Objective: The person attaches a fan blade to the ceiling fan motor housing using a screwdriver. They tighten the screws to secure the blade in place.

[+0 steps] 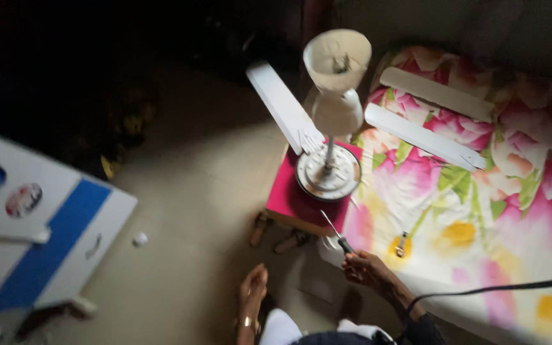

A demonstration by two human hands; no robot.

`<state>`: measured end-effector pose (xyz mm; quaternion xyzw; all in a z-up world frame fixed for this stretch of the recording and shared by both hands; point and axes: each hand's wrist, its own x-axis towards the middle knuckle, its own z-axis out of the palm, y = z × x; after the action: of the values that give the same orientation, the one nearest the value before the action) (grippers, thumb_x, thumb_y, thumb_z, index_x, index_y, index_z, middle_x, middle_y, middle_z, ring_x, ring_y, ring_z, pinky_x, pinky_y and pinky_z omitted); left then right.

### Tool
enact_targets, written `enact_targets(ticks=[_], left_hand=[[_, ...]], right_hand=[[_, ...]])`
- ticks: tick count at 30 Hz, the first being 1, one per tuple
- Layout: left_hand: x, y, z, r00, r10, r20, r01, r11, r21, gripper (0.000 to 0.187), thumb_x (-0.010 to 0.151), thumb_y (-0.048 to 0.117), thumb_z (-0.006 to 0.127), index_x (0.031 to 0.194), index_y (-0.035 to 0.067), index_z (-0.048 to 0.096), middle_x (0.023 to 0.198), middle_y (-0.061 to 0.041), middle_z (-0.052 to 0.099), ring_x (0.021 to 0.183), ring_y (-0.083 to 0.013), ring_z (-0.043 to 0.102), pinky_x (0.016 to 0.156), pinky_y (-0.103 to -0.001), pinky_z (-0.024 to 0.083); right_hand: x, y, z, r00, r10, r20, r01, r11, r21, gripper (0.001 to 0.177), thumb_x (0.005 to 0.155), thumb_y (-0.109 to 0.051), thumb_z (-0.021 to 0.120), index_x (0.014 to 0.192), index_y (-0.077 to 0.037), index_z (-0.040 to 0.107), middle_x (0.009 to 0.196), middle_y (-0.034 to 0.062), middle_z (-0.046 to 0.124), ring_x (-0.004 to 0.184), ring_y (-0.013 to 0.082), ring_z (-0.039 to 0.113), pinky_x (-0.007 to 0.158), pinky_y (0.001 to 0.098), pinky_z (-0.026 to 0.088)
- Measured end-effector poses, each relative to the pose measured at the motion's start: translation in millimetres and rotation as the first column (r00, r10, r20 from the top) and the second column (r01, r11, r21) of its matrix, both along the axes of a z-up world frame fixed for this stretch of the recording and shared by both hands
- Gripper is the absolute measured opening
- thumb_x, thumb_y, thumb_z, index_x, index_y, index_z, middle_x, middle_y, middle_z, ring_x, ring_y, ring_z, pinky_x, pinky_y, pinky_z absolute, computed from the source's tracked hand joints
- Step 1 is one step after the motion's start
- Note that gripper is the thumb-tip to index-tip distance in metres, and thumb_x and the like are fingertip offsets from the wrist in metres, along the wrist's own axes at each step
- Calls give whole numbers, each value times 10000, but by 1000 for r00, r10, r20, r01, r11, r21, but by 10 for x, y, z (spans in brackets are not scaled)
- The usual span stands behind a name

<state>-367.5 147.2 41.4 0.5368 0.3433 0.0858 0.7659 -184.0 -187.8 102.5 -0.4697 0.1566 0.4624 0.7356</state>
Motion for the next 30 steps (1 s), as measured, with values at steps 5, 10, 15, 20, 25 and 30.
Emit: enact_targets(ticks=[5,10,15,20,25,30], left_hand=[[-415,1050,312,982,83,-167,-79,996,32,536,796,289,840,1279,91,718,1083,37,744,878,-52,649,705,-223,497],[-538,1790,771,984,88,-157,-77,994,72,571,798,278,823,1311,67,687,1199,-31,734,1023,-128,672,864,-322,534],[-336,2223,1156,988,-39,-148,49,997,62,554,839,317,771,1329,82,663,1269,-51,722,1151,-154,667,967,-354,528],[-29,2334,1060,990,-97,-107,106,991,86,501,863,266,768,1313,62,690,1223,-37,726,1097,-131,667,895,-319,537],[87,2656,699,978,-196,-73,194,980,-34,492,867,238,776,1324,83,682,1208,-14,735,1035,-98,659,858,-286,524],[594,3241,576,962,-205,-178,202,979,-35,486,881,233,761,1333,84,667,1215,-24,724,1036,-114,653,860,-308,521]], right_hand=[[-129,966,-160,991,-121,64,112,985,131,169,939,-240,685,1023,-108,620,880,34,669,782,168,639,733,353,548],[-358,1934,119,970,-234,62,214,950,226,158,932,-233,670,1051,-137,630,994,46,725,914,181,699,804,385,563],[-409,2539,559,975,-187,123,172,977,126,199,963,-245,614,1137,-150,613,1142,74,745,993,203,713,871,366,526],[-197,2806,716,975,-214,65,194,954,228,274,936,-310,601,1138,-127,572,1160,126,738,973,239,729,914,407,574],[62,3157,363,973,-157,168,117,968,223,326,930,-242,693,1183,-104,539,1211,143,727,1004,238,725,824,398,570],[465,3661,-39,984,-142,-107,164,958,235,361,844,-240,696,1160,-159,543,1168,125,746,894,246,754,521,366,480]])
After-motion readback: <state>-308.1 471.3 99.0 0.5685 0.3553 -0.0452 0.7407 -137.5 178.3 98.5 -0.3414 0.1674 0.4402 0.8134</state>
